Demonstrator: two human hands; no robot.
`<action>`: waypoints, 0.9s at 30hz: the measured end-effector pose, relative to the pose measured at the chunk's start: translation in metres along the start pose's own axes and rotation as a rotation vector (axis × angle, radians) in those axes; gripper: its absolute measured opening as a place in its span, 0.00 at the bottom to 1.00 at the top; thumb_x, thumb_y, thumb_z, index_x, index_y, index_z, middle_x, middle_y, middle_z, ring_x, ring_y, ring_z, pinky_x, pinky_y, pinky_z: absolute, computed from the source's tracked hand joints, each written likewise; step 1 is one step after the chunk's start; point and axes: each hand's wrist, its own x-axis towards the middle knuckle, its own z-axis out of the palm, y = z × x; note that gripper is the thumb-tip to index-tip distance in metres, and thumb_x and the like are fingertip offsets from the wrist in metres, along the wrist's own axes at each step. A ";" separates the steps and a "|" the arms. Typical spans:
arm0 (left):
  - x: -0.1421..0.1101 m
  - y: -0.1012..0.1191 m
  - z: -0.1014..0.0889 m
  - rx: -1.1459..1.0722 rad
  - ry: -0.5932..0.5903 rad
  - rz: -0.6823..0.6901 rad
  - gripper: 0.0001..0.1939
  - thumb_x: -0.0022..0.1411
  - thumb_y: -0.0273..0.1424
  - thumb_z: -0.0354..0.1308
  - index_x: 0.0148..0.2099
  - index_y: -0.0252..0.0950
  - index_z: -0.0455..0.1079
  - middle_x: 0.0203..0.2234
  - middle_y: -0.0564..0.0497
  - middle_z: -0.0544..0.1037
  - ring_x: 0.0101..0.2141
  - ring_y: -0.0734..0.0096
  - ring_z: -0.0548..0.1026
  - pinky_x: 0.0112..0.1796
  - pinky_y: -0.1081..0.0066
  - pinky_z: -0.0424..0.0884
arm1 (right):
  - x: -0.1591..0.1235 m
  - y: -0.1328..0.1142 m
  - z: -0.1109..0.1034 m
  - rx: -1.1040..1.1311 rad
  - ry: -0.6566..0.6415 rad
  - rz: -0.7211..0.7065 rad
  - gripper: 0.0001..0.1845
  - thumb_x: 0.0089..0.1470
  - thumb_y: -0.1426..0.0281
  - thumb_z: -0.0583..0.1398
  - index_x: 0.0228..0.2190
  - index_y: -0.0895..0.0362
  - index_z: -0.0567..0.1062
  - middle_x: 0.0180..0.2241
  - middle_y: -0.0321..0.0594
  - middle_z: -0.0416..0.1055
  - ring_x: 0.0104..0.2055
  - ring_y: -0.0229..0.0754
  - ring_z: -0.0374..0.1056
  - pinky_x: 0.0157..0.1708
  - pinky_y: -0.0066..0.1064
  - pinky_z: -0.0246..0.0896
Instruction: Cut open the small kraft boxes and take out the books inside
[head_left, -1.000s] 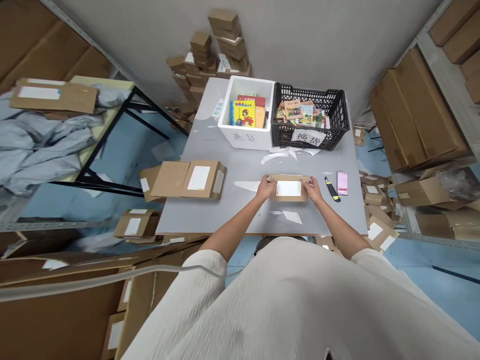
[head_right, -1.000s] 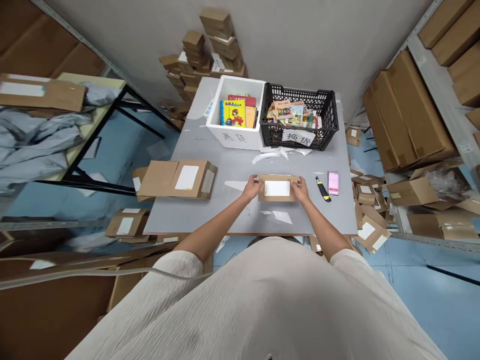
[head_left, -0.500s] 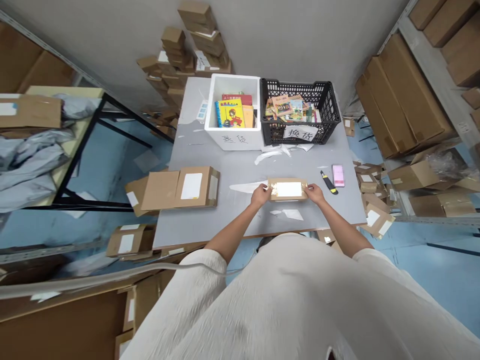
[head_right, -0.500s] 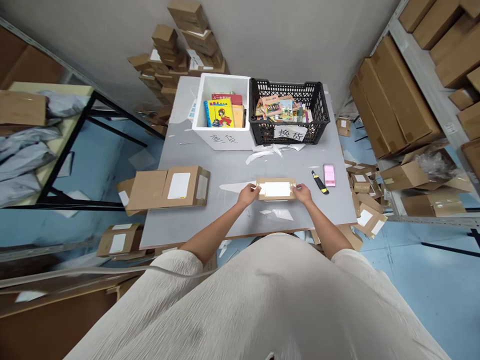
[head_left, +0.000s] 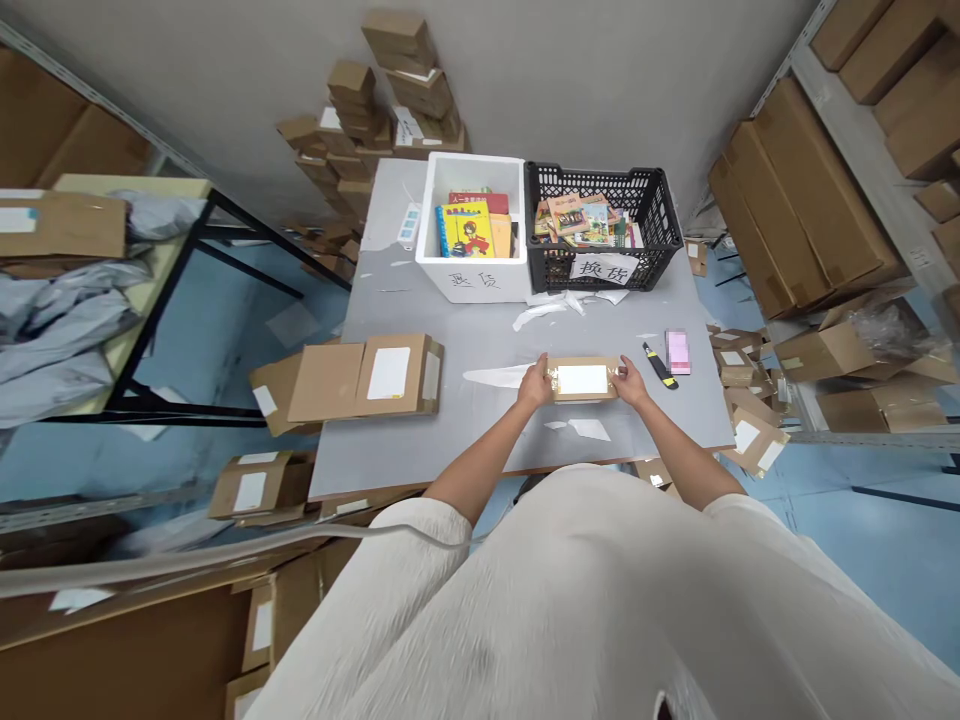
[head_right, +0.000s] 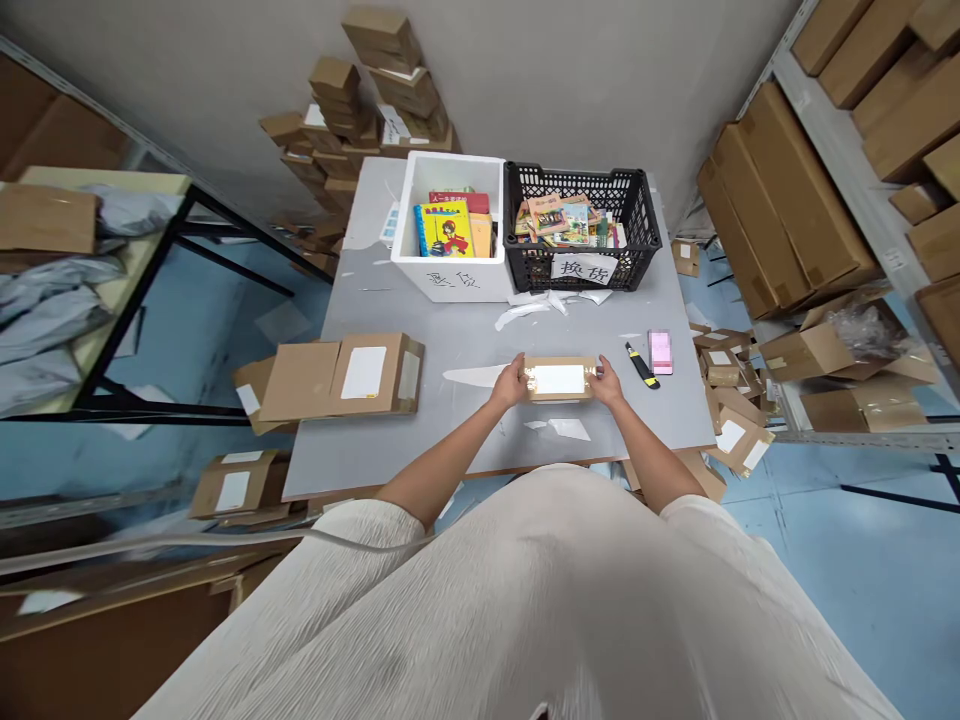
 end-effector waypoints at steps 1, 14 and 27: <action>-0.002 0.002 0.000 0.013 -0.013 0.003 0.39 0.68 0.29 0.66 0.78 0.40 0.66 0.62 0.38 0.81 0.62 0.49 0.79 0.64 0.57 0.72 | -0.001 -0.003 0.000 0.020 -0.015 -0.003 0.49 0.53 0.63 0.68 0.75 0.52 0.68 0.57 0.47 0.79 0.50 0.49 0.80 0.61 0.45 0.77; -0.024 -0.004 0.000 -0.053 0.121 -0.084 0.10 0.74 0.39 0.62 0.47 0.44 0.63 0.45 0.48 0.77 0.47 0.61 0.78 0.50 0.64 0.73 | -0.023 -0.014 0.002 -0.058 0.126 0.057 0.35 0.59 0.51 0.64 0.61 0.57 0.79 0.45 0.44 0.81 0.51 0.53 0.78 0.58 0.40 0.73; -0.022 -0.023 0.012 -0.115 0.037 -0.093 0.30 0.65 0.27 0.65 0.68 0.42 0.66 0.59 0.40 0.82 0.53 0.56 0.83 0.57 0.57 0.77 | -0.022 0.006 0.005 -0.047 0.047 0.101 0.36 0.53 0.63 0.67 0.63 0.57 0.77 0.56 0.48 0.82 0.52 0.48 0.80 0.61 0.42 0.73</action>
